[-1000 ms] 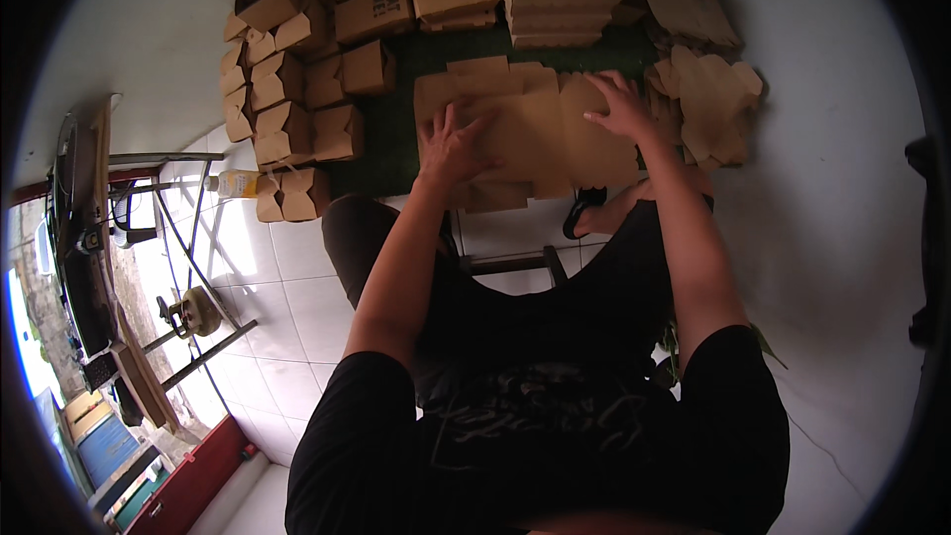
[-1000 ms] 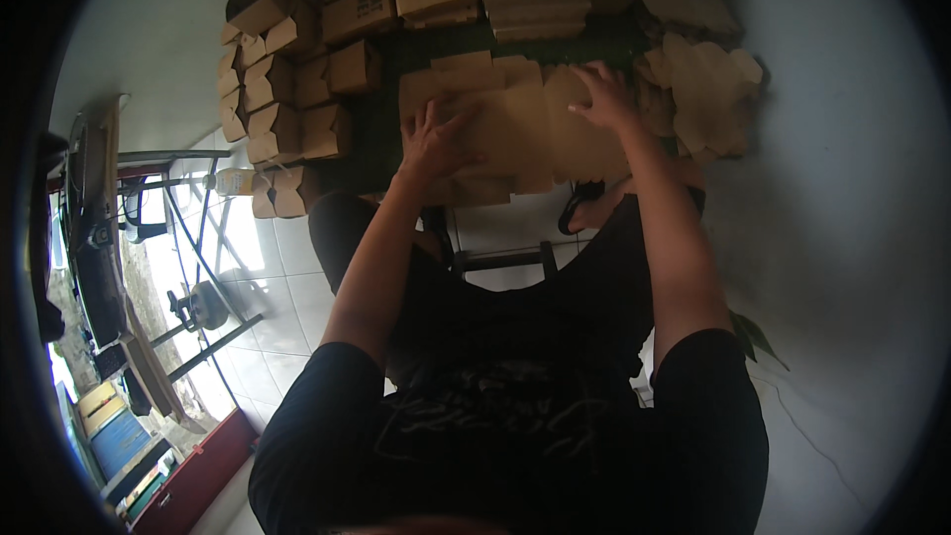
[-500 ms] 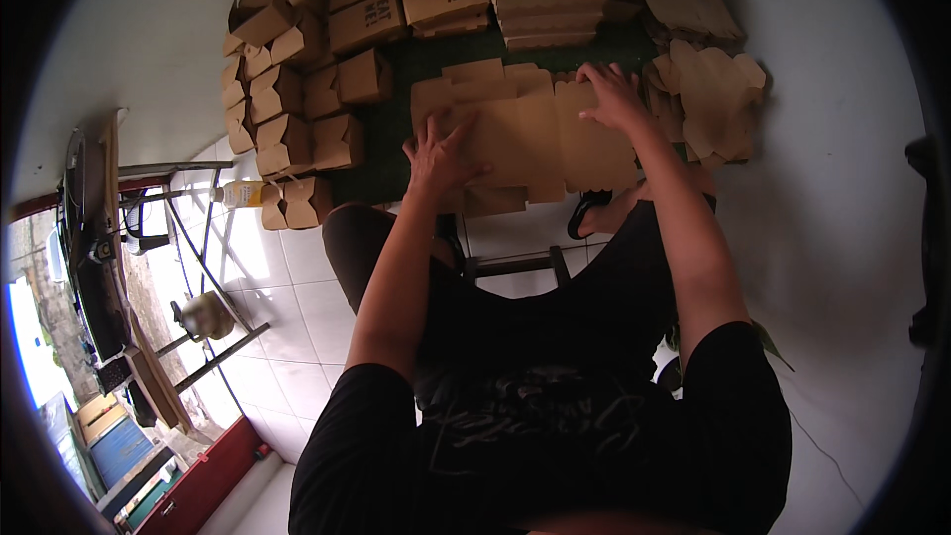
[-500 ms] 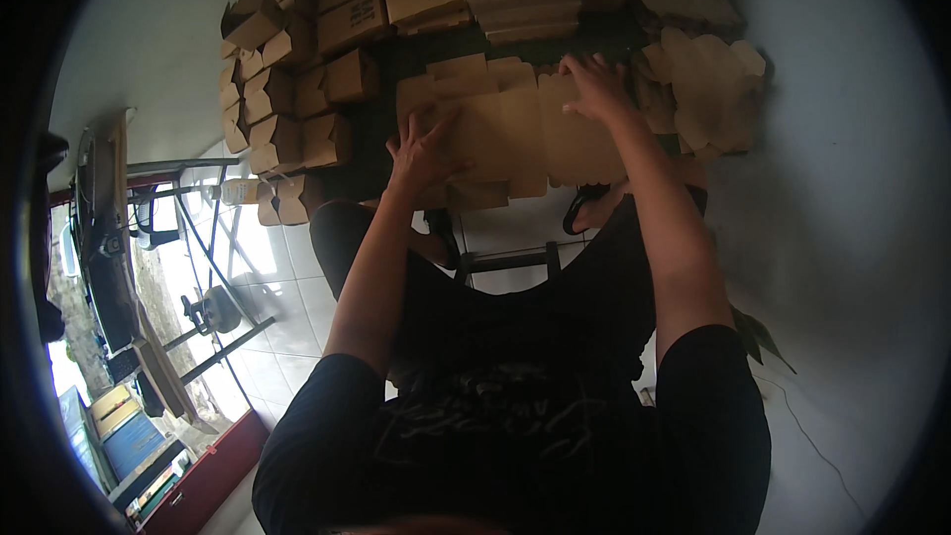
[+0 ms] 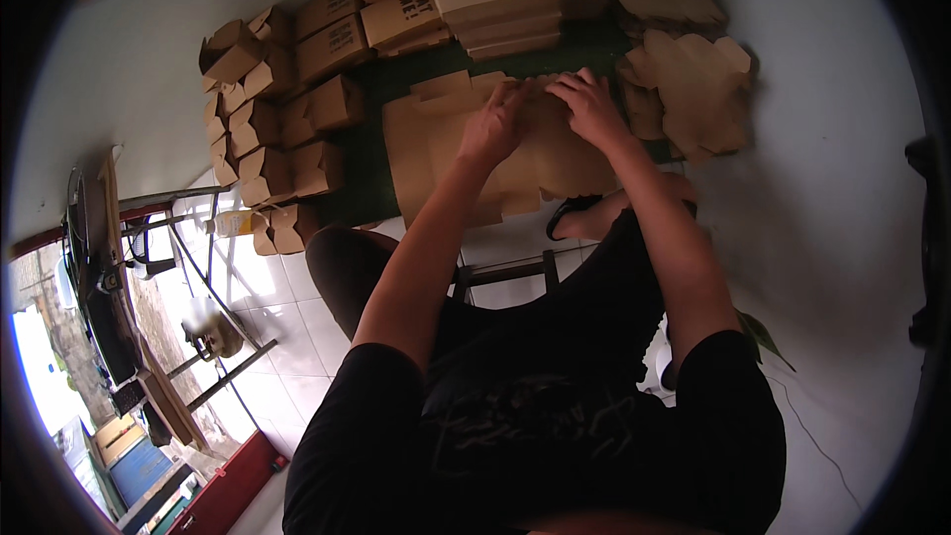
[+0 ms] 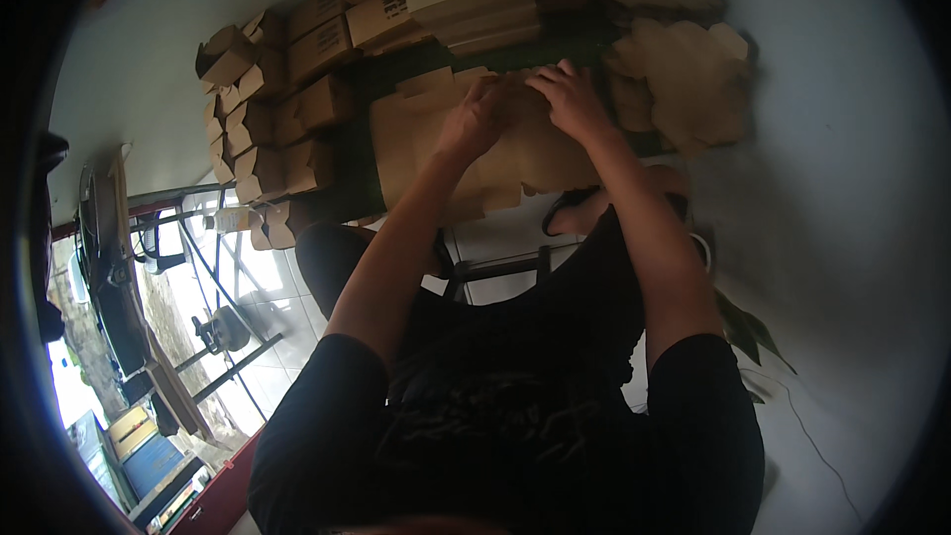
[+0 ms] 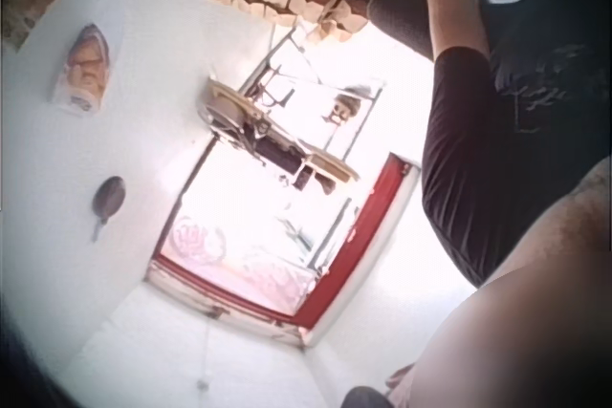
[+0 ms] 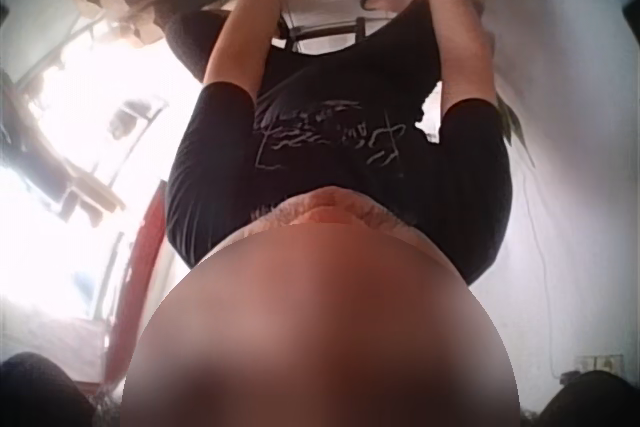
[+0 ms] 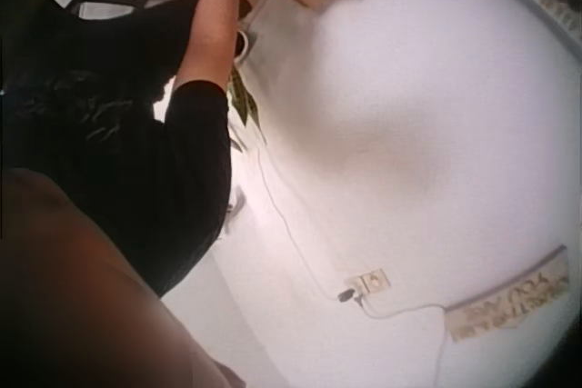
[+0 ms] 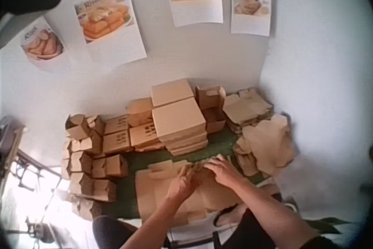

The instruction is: The person assembles flat cardboard box blanks by folding and interlocking tabs to form a small box. They repeatedly pick a blank, fold the sides, and lock the tabs together, then place the finished box aside.

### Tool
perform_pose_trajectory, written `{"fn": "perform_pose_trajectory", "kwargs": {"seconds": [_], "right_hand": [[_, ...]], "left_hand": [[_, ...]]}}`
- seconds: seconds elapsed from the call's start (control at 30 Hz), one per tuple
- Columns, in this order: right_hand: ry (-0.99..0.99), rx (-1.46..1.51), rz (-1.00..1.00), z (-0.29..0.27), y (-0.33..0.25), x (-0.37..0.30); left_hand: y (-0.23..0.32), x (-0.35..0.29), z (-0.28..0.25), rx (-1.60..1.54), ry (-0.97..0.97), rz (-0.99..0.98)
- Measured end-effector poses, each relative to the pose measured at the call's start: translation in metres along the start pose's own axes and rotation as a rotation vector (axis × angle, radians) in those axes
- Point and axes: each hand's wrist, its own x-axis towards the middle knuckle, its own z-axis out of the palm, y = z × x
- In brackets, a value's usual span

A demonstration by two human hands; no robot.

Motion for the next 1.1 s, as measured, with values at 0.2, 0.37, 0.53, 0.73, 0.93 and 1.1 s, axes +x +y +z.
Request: {"fn": "perform_pose_trajectory", "kwargs": {"seconds": [0.2,0.37,0.53,0.73,0.93,1.1], "right_hand": [[0.203,0.240,0.075,0.009,0.014,-0.020],[0.316,0.506,0.264,0.021,0.035,-0.033],[0.288,0.517,0.261,0.014,0.043,-0.032],[0.212,0.432,0.260,0.013,0.035,-0.024],[0.294,0.400,0.180,0.017,0.036,-0.022],[0.217,0.277,0.186,0.020,0.032,-0.026]], "left_hand": [[-0.013,0.012,0.034,-0.016,0.066,0.019],[-0.016,0.016,0.036,0.016,0.051,-0.008],[-0.014,0.020,0.032,-0.010,0.045,0.014],[-0.010,0.021,0.027,-0.036,0.066,0.038],[-0.004,0.027,0.023,-0.068,-0.003,-0.047],[-0.004,0.028,0.024,-0.067,-0.013,-0.049]]}}
